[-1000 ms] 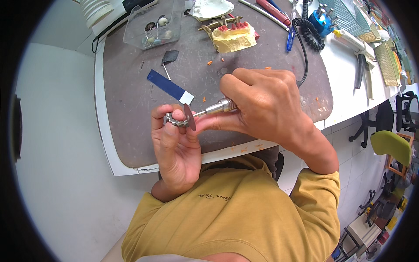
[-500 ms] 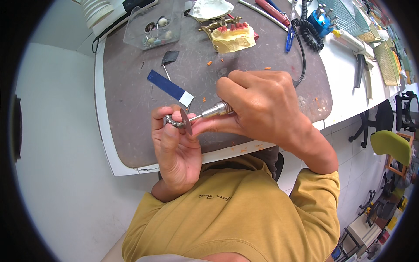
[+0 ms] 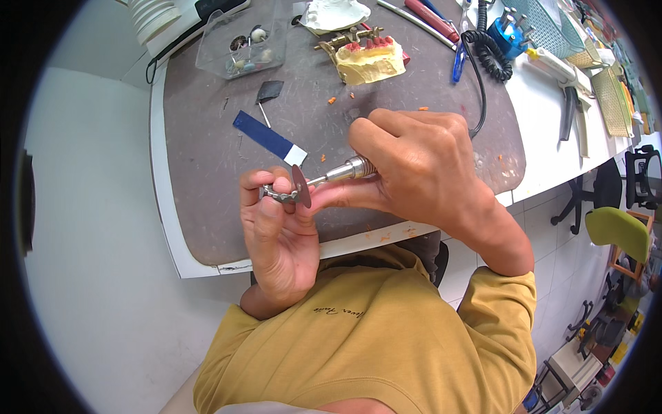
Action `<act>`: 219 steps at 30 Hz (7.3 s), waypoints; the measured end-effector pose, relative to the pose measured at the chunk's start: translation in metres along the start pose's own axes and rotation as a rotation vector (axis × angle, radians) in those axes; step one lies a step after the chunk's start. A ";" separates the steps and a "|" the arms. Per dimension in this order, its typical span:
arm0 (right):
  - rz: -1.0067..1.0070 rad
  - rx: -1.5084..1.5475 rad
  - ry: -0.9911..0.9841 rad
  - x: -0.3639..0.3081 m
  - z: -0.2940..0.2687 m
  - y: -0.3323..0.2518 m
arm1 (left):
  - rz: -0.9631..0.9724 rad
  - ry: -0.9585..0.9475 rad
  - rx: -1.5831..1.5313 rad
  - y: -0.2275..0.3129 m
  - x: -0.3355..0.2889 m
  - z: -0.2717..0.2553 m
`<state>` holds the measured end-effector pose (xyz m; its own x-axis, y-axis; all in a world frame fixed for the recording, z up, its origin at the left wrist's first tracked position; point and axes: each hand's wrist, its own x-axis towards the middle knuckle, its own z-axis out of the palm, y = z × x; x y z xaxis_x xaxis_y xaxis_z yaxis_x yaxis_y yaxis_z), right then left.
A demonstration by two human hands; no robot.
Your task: The person uses a rotary tool with a grinding disc to smooth and shape a metal dental wire frame. They periodically test the fit of the frame on a dental cast and use a pair of pliers to bend and adjust the wire.
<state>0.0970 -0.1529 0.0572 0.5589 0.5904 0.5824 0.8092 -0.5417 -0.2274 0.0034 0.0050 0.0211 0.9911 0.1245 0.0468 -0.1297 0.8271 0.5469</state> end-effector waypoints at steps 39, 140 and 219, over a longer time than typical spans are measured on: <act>-0.021 0.005 -0.022 0.001 -0.001 -0.001 | -0.004 -0.005 -0.047 0.000 -0.001 -0.001; 0.026 -0.032 -0.045 -0.002 0.000 0.001 | 0.123 -0.086 0.030 -0.006 0.001 -0.008; -0.034 -0.014 -0.065 0.002 0.000 -0.002 | 0.194 -0.086 0.122 -0.008 -0.003 -0.010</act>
<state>0.0966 -0.1512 0.0588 0.5423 0.6456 0.5377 0.8255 -0.5287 -0.1976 0.0016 0.0038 0.0082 0.9475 0.2234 0.2288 -0.3187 0.7195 0.6171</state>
